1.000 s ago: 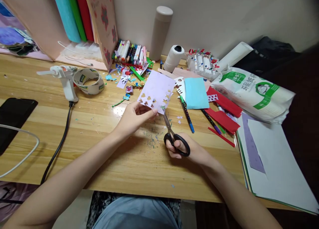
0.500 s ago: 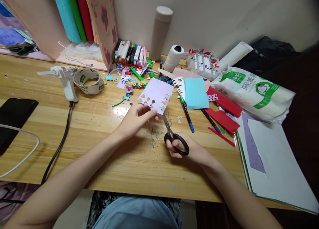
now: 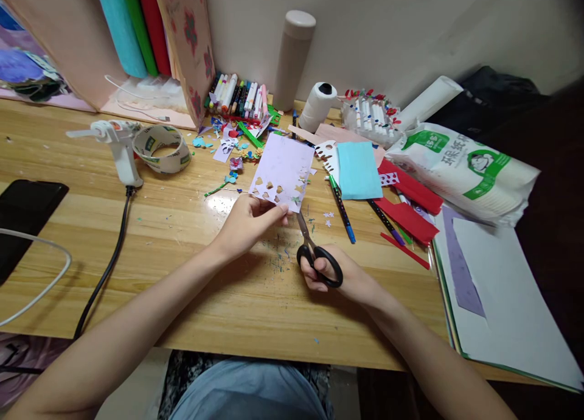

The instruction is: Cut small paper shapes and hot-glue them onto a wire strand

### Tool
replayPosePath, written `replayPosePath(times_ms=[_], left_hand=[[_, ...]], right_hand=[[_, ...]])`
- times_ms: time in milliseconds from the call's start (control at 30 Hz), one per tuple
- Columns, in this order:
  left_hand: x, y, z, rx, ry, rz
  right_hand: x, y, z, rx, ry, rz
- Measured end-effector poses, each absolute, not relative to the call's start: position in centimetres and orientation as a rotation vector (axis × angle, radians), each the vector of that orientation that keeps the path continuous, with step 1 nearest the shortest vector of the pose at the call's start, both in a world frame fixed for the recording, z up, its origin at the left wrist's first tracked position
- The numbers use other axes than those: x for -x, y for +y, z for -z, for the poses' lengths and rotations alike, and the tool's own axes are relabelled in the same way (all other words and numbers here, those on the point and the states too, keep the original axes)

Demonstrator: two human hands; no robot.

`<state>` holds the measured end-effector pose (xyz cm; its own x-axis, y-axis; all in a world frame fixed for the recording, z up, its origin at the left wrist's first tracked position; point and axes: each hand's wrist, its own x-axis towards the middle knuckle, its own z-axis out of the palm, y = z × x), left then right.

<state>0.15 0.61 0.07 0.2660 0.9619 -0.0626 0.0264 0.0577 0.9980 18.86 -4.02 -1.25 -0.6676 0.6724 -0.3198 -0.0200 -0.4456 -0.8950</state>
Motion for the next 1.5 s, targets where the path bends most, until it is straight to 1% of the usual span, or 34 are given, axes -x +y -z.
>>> replayPosePath(times_ms=[200,400,567,767,1500], left_hand=[[-0.09,0.69,-0.22,-1.309,1.046,-0.950],[-0.13,0.64,-0.27,-1.292,1.018,-1.023],[0.12,0.67,-0.41,-1.419,1.084,-1.034],[0.33,0.71,-0.56,-1.584,1.140,-0.973],[0.69,0.84,-0.42,-1.638,1.122,-0.981]], right_hand=[[-18.96,-4.00,1.49,0.969,-1.287,-2.135],[-19.16,-3.86,1.44,1.009,-1.232,-2.186],[-19.65,-3.80,1.27,1.057,-1.289,-2.203],[-19.46,-3.92,1.29,0.963,-1.267,-2.275],[-19.41,-3.93,1.00,1.099,-1.294,-2.207]])
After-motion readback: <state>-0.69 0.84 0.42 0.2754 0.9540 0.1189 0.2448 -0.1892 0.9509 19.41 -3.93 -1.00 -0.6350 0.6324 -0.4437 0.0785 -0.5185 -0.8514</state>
